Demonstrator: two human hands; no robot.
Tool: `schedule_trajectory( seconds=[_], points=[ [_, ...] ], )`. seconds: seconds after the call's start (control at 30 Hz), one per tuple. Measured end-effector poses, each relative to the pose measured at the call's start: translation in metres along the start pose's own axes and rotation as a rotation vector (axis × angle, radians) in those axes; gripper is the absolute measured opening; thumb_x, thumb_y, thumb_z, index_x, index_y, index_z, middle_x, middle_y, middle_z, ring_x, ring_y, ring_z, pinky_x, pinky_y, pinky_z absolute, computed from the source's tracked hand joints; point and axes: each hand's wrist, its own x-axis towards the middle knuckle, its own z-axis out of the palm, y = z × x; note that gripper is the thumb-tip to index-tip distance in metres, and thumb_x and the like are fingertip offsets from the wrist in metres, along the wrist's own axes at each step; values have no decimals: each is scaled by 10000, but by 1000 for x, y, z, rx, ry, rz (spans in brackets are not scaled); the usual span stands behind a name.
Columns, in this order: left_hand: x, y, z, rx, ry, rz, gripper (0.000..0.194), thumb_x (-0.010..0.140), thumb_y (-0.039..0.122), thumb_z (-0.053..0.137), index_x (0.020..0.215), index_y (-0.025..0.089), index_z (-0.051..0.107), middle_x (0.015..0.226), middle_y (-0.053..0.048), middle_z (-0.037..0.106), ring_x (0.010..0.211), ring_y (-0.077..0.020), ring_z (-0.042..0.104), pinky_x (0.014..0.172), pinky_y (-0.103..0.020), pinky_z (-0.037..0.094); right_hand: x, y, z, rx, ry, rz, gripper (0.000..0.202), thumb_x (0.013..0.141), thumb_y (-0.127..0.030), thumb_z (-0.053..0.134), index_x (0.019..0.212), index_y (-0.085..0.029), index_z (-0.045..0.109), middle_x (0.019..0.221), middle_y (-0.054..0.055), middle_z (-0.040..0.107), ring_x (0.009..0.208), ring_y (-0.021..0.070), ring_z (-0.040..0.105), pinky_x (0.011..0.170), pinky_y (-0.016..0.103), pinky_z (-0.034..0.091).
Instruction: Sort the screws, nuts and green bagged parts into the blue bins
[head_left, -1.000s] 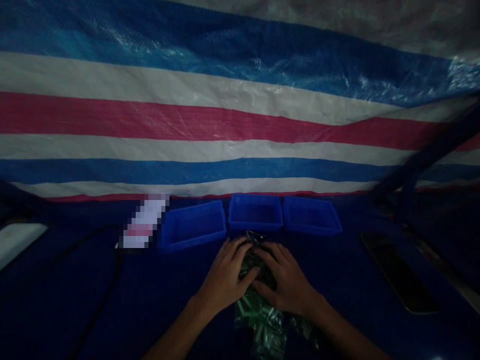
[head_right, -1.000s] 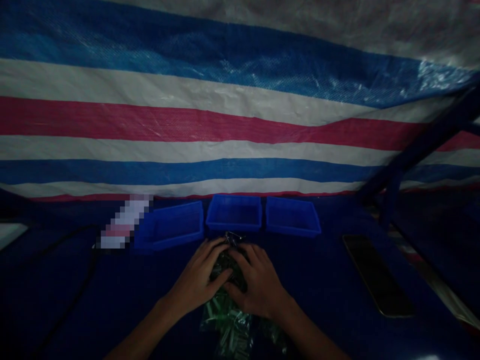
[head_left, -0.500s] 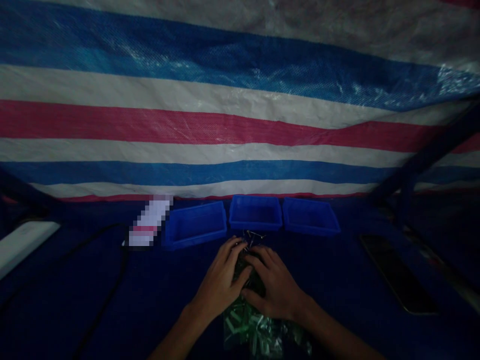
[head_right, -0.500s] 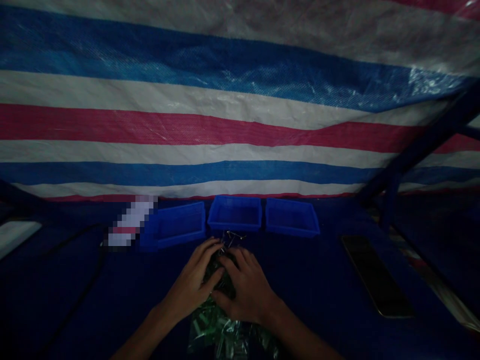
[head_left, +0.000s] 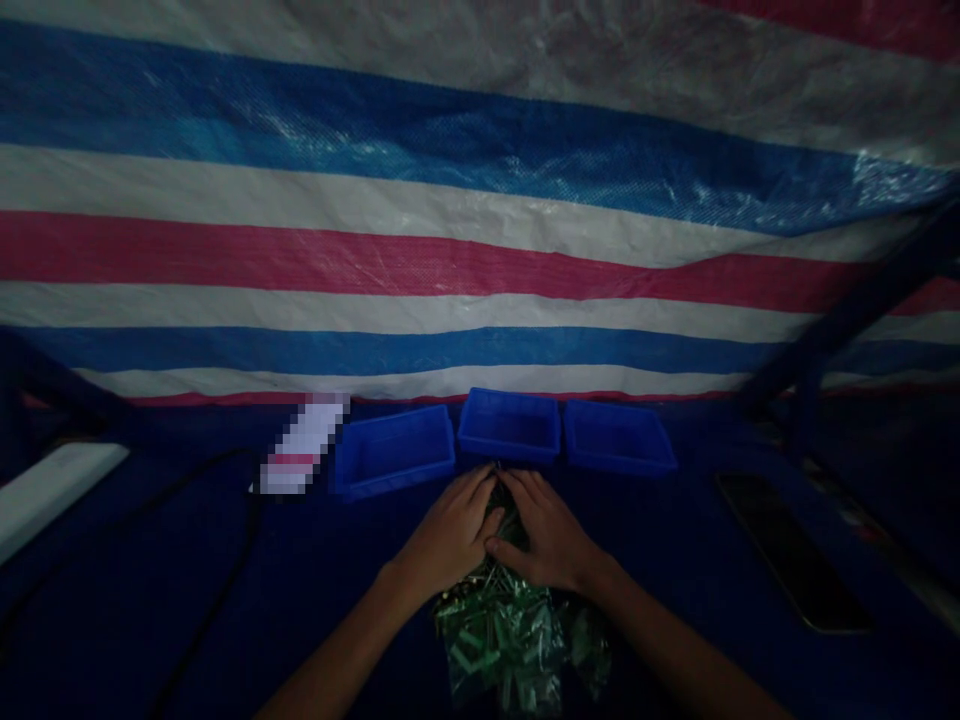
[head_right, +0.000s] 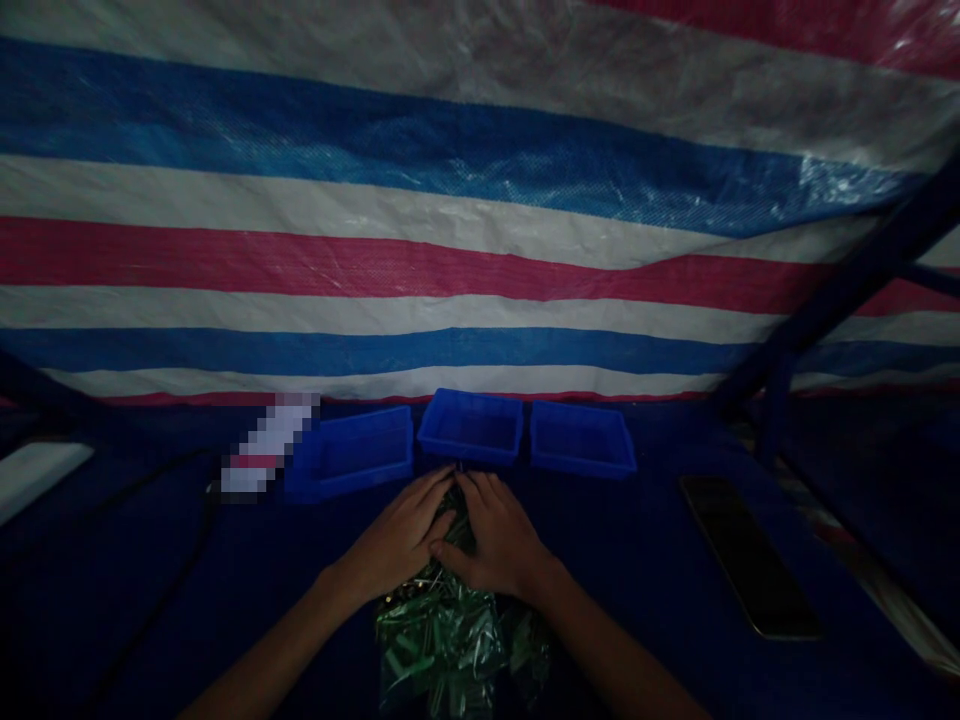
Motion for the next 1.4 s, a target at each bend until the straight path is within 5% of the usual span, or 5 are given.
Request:
schedule_trajectory(
  seconds=[0.4, 0.77, 1.0, 1.13, 1.4],
  points=[
    [-28, 14, -1, -124, -24, -57, 251, 903, 263, 397, 1120, 190, 503, 1112, -85, 551, 1067, -205, 509, 945, -395, 437, -14, -9, -2, 130, -28, -58, 648, 744, -425, 576, 1290, -142, 370, 1098, 115, 512, 1018, 244, 458, 921, 440, 389],
    [-30, 11, -6, -184, 179, 21, 287, 904, 207, 411, 1180, 231, 484, 1180, -46, 546, 1110, -155, 504, 964, -315, 426, -16, -3, -1, 179, 87, -67, 459, 843, -329, 491, 1267, -178, 403, 1134, 102, 497, 1044, 204, 469, 906, 376, 435],
    [-31, -12, -35, 119, 622, -25, 249, 866, 221, 474, 1104, 201, 543, 1178, -80, 533, 1146, -218, 471, 998, -405, 371, -11, 11, -8, -161, 480, -47, 371, 835, -315, 499, 1178, -172, 502, 1116, 121, 509, 1073, 236, 465, 925, 412, 413],
    [-22, -37, -33, 299, 554, -119, 271, 855, 291, 482, 1097, 189, 548, 1098, -88, 590, 1121, -254, 486, 1038, -506, 260, 7, 31, -18, -431, 623, 112, 523, 814, -385, 517, 1278, -153, 446, 1272, 172, 425, 1191, 311, 378, 970, 495, 341],
    [-11, -57, -25, 382, 527, -131, 198, 862, 267, 452, 979, 220, 605, 942, -39, 649, 973, -214, 556, 1035, -472, 229, 13, 67, -13, -456, 525, 83, 276, 839, -331, 498, 1038, -190, 629, 1242, 128, 508, 1210, 270, 413, 948, 435, 388]
  ],
)
